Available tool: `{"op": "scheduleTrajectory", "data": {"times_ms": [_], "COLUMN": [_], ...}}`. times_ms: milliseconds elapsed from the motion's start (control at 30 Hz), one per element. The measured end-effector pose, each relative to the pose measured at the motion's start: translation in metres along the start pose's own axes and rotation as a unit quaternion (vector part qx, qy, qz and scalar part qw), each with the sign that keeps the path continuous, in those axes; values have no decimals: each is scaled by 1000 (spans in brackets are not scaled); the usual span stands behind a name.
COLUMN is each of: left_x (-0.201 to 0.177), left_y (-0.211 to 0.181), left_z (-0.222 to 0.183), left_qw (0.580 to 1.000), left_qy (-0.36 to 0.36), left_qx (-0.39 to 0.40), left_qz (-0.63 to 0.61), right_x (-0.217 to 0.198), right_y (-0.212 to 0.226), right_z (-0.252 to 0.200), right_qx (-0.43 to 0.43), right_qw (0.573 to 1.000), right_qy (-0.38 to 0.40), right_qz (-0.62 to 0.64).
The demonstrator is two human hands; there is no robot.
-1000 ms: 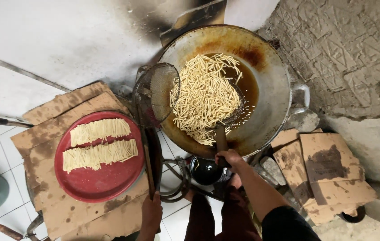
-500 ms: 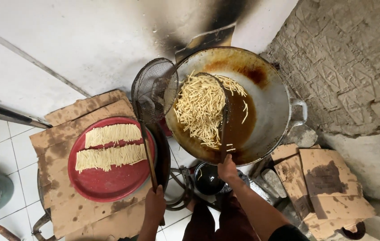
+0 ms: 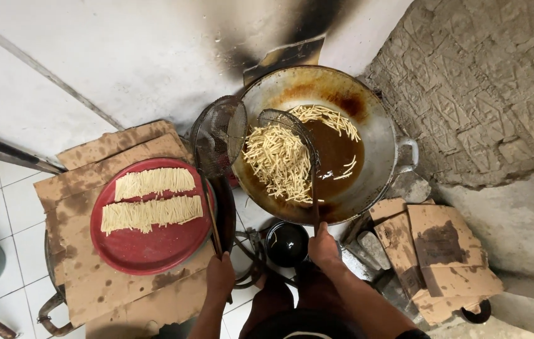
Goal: Frying a large batch of noodles in a wok using a metal strainer to stir and flip them.
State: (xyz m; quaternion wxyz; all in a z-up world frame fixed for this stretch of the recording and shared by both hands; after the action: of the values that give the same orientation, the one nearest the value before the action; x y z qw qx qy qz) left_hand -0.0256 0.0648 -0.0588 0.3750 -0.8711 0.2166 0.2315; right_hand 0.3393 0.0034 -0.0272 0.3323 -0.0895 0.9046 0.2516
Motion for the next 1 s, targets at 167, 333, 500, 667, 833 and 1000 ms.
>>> {"op": "scheduleTrajectory", "data": {"times_ms": [167, 333, 500, 667, 833, 1000], "left_x": [1, -1, -2, -3, -3, 4], "left_y": [-14, -26, -30, -39, -47, -46], "left_z": [-8, -8, 0, 5, 7, 13], "left_qw": [1000, 1000, 1000, 1000, 1000, 1000], "left_qy": [14, 5, -3, 4, 0, -9], "left_qx": [3, 4, -5, 1, 7, 14], "left_qz": [-24, -6, 7, 3, 14, 22], "right_x": [0, 5, -4, -25, -33, -23], "right_y": [-4, -18, -46, -74, -64, -46], "right_z": [-15, -30, -51, -64, -72, -68], "right_qx": [-8, -13, -1, -20, -27, -9], "right_qw": [1000, 1000, 999, 999, 998, 997], "right_qy": [9, 12, -5, -20, -35, 51], "right_qz": [-20, -15, -36, -33, -39, -51]}}
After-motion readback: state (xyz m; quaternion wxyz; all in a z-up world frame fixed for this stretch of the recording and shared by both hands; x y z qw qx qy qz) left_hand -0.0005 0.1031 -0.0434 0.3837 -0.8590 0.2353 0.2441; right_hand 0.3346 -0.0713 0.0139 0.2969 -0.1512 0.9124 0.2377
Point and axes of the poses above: each hand's wrist, its own z-axis towards the middle knuckle, its own x-axis out of the palm, y = z × x, the point moved 10 cm from there along z, towards the middle knuckle, and after that the axes turned 4 degrees about -y, right-handed, at the moved point
